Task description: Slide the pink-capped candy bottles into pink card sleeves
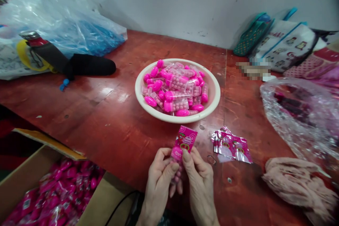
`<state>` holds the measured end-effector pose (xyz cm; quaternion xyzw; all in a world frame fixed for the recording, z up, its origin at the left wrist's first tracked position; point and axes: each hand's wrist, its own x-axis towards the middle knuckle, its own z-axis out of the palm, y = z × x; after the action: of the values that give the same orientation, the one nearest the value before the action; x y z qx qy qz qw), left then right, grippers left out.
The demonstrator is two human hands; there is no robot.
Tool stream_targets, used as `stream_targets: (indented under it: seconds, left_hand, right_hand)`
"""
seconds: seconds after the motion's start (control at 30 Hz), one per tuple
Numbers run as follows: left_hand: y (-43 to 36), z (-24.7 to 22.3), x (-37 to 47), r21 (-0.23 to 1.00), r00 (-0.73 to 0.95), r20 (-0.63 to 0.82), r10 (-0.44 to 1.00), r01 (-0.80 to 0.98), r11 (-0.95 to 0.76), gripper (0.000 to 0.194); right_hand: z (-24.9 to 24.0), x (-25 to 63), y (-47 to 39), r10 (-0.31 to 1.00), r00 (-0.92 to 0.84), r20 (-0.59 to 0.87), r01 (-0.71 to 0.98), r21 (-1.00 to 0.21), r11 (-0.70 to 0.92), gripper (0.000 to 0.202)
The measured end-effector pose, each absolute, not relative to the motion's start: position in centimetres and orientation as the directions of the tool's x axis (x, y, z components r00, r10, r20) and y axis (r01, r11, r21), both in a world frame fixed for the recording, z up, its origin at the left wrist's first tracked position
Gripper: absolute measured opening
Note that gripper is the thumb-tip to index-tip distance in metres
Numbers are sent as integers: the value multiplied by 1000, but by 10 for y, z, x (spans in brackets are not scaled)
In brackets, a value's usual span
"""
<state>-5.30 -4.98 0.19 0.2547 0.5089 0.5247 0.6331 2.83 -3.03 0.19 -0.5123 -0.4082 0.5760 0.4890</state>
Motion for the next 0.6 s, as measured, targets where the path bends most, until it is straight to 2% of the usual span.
stream_targets:
  seconds: [0.17,0.4,0.53,0.6]
  left_hand:
    - [-49,6,-48,863,-198,-403,893,-407,299,23]
    - [-46,3,-51,886,-72,-372,926,-326,330,28]
    - [-48,-2,-50,888,-19,-336,942,-341,309,41]
    - [-49,-2,-47,881,-62,-341,938,-370,296,49]
  right_hand:
    - [-4,21,-40,933,-13,-359,-282,-894,-348,30]
    - [-5,35,-28,879,-157,-451,-477,-744,-467,24]
    - [-2,35,-20,842,-122,-526,-457,-723,-518,31]
    - [1,32,-20,830,-126,-543,-409,-734,-542,34]
